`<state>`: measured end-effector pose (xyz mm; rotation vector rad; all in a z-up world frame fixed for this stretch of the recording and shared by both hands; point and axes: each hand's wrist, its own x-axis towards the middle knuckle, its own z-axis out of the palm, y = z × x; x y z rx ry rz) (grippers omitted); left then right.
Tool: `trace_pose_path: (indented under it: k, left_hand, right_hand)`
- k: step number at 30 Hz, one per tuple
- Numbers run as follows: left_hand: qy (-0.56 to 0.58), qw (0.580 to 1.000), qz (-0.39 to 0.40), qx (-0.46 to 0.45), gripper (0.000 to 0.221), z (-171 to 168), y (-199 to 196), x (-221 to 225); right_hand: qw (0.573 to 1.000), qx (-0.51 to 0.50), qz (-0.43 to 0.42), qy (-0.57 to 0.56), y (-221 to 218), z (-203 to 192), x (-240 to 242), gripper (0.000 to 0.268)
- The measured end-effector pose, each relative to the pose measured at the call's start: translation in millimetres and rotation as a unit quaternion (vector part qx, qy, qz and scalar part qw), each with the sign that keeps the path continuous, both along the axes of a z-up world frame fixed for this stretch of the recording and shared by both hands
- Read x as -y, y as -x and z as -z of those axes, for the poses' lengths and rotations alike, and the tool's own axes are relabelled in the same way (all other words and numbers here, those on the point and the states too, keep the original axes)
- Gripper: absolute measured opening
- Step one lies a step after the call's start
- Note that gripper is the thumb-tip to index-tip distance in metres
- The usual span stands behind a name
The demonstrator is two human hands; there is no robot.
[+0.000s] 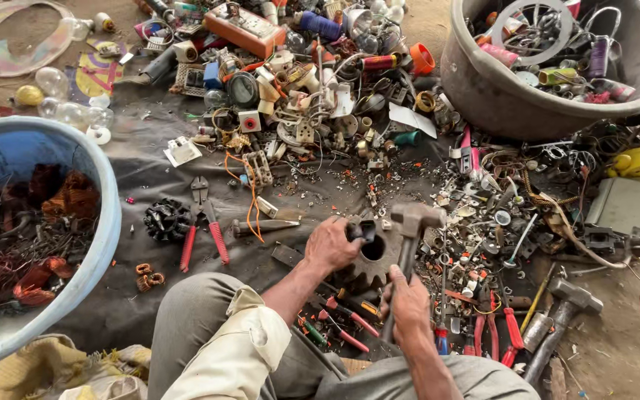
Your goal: The person cleans a gear with a cloth and then dismantles various scrap electronic and mechanical parts on the ground using a hammer, pliers, and a screwdriver.
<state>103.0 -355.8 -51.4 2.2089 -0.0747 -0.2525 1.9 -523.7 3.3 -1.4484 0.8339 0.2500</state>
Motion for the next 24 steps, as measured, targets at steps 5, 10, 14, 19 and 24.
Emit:
trace_pose_path:
  k: [5,10,14,19,24]
  left_hand:
    - [0.021,0.998,-0.059,0.006,0.037,11.9,-5.3,-3.1]
    - [0.152,0.968,-0.168,-0.112,0.024,52.2,-28.5,-6.1]
    - [0.333,0.907,-0.224,-0.126,0.020,81.9,-39.5,-4.4]
    - [0.461,0.819,-0.263,-0.217,0.015,97.0,-43.6,-8.4]
    - [0.451,0.826,-0.273,-0.199,0.015,104.5,-45.3,-9.1]
  right_hand:
    - [0.987,-0.101,0.079,-0.101,0.7,12.0,-2.6,0.025]
    - [0.983,-0.110,0.078,-0.126,1.0,34.2,-2.5,0.028]
    - [0.992,-0.111,0.031,-0.060,7.2,48.0,-1.1,0.029]
    - [0.990,-0.102,-0.088,0.029,9.6,71.7,2.8,0.039]
    - [0.943,-0.180,-0.231,0.158,9.0,31.4,-17.6,0.046]
